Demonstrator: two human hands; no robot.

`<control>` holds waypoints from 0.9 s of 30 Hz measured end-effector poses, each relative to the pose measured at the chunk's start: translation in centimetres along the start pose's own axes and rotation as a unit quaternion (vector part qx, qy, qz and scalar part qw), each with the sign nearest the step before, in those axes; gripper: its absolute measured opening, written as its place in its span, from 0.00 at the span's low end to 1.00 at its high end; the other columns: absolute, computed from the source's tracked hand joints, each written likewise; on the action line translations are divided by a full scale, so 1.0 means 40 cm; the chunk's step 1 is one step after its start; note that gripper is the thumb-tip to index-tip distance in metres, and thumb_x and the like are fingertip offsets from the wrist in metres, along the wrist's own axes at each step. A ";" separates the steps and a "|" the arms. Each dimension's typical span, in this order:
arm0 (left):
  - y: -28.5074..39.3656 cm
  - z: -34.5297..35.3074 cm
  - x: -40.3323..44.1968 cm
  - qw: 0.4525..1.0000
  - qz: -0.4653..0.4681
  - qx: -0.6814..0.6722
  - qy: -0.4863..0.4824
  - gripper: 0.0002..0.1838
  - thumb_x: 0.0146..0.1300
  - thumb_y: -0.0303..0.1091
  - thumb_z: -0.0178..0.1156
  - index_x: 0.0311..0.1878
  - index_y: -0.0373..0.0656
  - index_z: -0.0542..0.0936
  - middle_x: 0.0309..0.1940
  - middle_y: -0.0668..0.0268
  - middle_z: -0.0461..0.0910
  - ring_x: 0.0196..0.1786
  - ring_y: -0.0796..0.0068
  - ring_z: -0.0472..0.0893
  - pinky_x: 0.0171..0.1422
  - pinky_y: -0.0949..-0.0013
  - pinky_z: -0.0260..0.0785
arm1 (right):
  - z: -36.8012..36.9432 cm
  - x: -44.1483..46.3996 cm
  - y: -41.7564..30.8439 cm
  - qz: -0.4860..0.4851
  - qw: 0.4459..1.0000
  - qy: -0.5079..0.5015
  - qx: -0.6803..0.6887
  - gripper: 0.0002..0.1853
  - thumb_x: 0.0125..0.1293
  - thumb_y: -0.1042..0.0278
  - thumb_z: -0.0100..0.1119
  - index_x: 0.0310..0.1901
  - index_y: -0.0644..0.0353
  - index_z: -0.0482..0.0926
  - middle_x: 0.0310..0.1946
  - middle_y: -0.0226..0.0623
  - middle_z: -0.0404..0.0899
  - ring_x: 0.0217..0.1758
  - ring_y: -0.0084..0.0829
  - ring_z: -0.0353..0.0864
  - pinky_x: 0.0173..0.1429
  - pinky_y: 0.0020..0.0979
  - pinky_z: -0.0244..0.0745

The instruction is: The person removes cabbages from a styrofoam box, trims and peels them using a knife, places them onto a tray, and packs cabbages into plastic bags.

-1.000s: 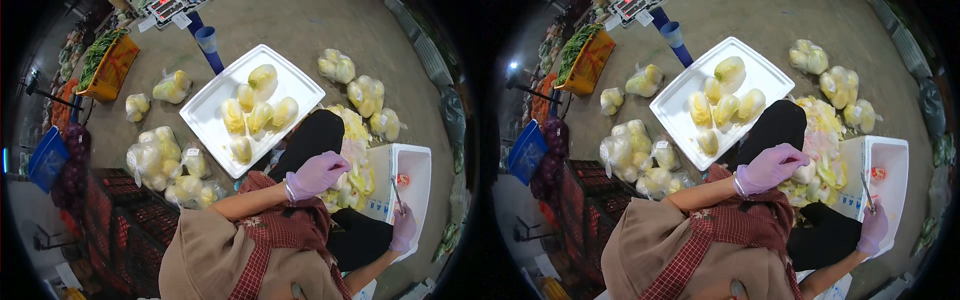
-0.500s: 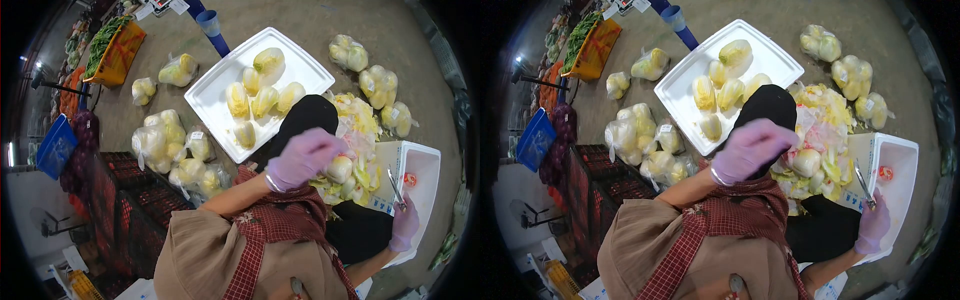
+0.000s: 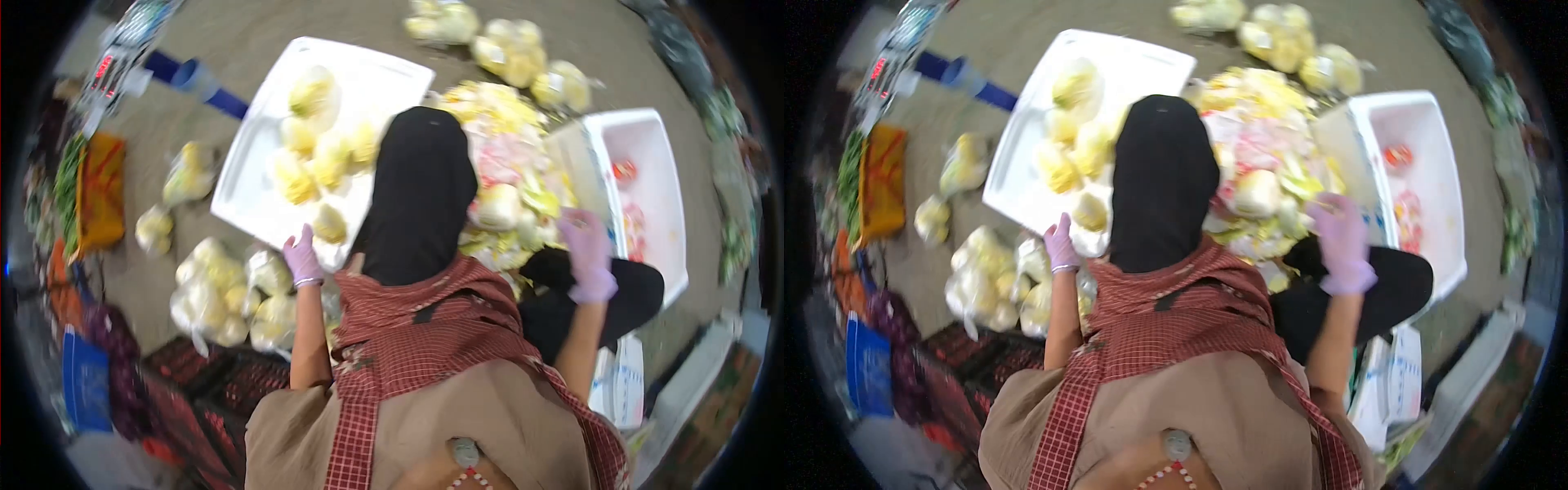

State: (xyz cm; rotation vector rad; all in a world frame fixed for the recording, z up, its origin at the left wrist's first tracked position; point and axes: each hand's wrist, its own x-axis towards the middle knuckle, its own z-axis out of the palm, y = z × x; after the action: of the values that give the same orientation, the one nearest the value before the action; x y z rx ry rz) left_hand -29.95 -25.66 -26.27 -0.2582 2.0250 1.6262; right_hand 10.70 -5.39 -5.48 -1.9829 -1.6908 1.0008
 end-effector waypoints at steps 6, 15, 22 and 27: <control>-0.134 0.039 0.096 0.993 0.030 0.112 0.000 0.53 0.47 0.45 0.74 0.64 0.21 0.54 0.55 0.46 0.68 0.54 0.63 0.72 0.59 0.65 0.66 | 0.242 0.045 0.120 0.099 0.993 0.029 0.056 0.26 0.51 0.51 0.66 0.41 0.68 0.76 0.26 0.39 0.79 0.29 0.29 0.77 0.35 0.29 0.71; -0.118 0.066 0.077 0.997 0.028 0.060 -0.034 0.43 0.53 0.45 0.68 0.63 0.26 0.58 0.51 0.50 0.70 0.51 0.64 0.72 0.56 0.65 0.66 | 0.370 0.220 0.338 0.169 0.976 0.140 0.016 0.35 0.54 0.45 0.63 0.50 0.73 0.73 0.42 0.54 0.79 0.46 0.41 0.79 0.50 0.36 0.72; -0.094 -0.013 0.065 0.994 -0.033 0.094 -0.040 0.33 0.58 0.44 0.64 0.59 0.33 0.64 0.36 0.60 0.73 0.32 0.74 0.70 0.35 0.70 0.66 | 0.347 0.162 0.236 0.139 0.980 0.143 0.013 0.30 0.59 0.44 0.56 0.48 0.68 0.76 0.42 0.54 0.80 0.44 0.46 0.80 0.51 0.37 0.71; -0.137 -0.060 0.122 0.999 -0.012 0.027 -0.021 0.07 0.60 0.37 0.60 0.33 0.50 0.71 0.14 0.76 0.60 0.14 0.82 0.60 0.16 0.74 0.54 | 0.354 0.233 0.360 -0.161 0.890 0.091 -0.418 0.12 0.68 0.65 0.43 0.37 0.56 0.79 0.31 0.45 0.80 0.35 0.42 0.81 0.38 0.42 0.76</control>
State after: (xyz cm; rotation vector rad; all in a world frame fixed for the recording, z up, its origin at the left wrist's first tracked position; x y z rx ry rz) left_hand -32.22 -28.52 -33.09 -0.2252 2.0239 1.5472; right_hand 11.37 -2.27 -27.48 -2.0172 -2.4763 -0.0850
